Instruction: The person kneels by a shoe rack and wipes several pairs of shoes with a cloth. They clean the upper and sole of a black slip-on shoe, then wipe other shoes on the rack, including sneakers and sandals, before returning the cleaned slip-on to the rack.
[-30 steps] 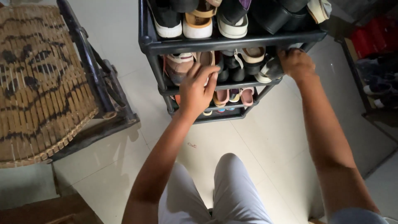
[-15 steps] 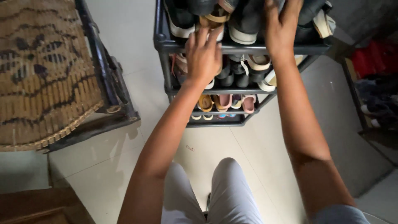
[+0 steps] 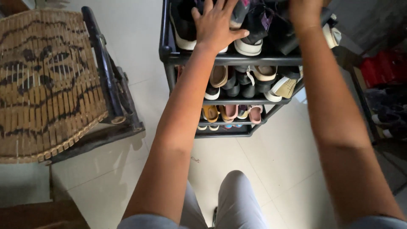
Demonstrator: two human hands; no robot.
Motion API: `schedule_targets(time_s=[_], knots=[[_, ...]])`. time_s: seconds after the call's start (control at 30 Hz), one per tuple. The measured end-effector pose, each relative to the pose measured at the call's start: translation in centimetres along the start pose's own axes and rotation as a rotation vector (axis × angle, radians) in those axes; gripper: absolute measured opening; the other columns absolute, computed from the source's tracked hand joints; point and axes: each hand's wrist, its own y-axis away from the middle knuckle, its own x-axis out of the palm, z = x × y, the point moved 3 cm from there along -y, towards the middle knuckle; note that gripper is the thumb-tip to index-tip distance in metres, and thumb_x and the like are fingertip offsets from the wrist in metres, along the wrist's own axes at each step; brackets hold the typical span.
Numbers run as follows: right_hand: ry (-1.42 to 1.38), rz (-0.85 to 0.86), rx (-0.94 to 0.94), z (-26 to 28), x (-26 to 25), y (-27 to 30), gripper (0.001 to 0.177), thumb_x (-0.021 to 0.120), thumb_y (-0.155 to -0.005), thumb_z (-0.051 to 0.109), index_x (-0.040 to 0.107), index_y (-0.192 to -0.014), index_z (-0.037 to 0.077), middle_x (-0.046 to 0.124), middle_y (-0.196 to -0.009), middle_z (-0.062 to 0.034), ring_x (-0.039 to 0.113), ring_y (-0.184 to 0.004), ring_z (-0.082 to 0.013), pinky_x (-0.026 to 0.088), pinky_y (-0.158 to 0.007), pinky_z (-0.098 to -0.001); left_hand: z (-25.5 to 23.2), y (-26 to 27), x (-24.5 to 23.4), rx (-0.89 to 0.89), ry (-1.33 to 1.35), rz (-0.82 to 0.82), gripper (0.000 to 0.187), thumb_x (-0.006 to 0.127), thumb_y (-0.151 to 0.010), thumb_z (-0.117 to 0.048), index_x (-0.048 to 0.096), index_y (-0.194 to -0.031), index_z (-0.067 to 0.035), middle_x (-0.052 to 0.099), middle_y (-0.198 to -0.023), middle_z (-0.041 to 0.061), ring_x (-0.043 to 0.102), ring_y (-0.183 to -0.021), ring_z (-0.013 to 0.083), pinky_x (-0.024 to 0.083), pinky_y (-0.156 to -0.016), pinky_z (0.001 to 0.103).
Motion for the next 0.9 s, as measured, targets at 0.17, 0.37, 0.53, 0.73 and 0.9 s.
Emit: schedule_targets(time_s=[0.17, 0.37, 0.53, 0.73, 0.9], knots=[[-0.011, -0.021, -0.070, 0.7, 5.3, 1.8, 0.008, 0.061, -0.099, 0.011, 0.064, -0.104, 0.005, 0.065, -0.095, -0.0179, 0.058, -0.076, -0.0387, 0.042, -0.061, -0.0469, -0.6, -0.2, 0.8, -0.032, -0.017, -0.041, 0.064, 0.064, -0.096, -0.075, 0.045, -0.143, -0.036, 0.054, -0.142, -0.005, 0.051, -0.123, 0.0365, 0.046, -0.089, 0.068], [-0.377, -0.326, 0.081, 1.8, -1.3, 3.6, 0.015, 0.060, -0.100, 0.010, 0.061, -0.111, -0.001, 0.066, -0.105, -0.0231, 0.059, -0.095, -0.0374, 0.047, -0.077, -0.0483, -0.8, -0.8, 1.2, -0.073, 0.001, -0.028, 0.056, 0.067, -0.095, -0.063, 0.050, -0.139, -0.034, 0.059, -0.139, -0.005, 0.049, -0.125, 0.0367, 0.045, -0.091, 0.069], [-2.025, -0.290, -0.287, -1.5, 8.2, 9.6, 0.048, 0.020, -0.119, 0.011, 0.028, -0.164, 0.023, 0.036, -0.165, 0.0111, 0.031, -0.153, 0.0004, 0.017, -0.136, -0.0190, 1.3, 0.0, 3.7, -0.039, 0.038, 0.041, 0.055, 0.054, -0.098, -0.068, 0.055, -0.140, -0.032, 0.056, -0.141, 0.002, 0.045, -0.128, 0.0342, 0.041, -0.093, 0.068], [-0.019, -0.081, -0.252, 13.2, -1.5, 10.3, 0.041, 0.069, -0.089, 0.015, 0.062, -0.130, 0.014, 0.054, -0.102, -0.0063, 0.047, -0.087, -0.0302, 0.040, -0.070, -0.0412, 3.8, 6.9, -0.2, -0.076, -0.016, -0.186, 0.072, 0.082, -0.104, -0.041, 0.035, -0.158, -0.037, 0.030, -0.156, 0.014, 0.040, -0.142, 0.0376, 0.047, -0.120, 0.051], [0.131, -0.266, -0.172, 8.0, -0.5, 14.7, 0.021, 0.059, -0.091, 0.022, 0.071, -0.108, 0.024, 0.060, -0.100, -0.0007, 0.053, -0.107, -0.0335, 0.039, -0.077, -0.0490, 3.7, 8.1, -0.9, -0.057, -0.154, -0.178, 0.070, 0.071, -0.108, -0.042, 0.025, -0.161, -0.038, 0.042, -0.156, 0.015, 0.034, -0.150, 0.0362, 0.031, -0.123, 0.058]])
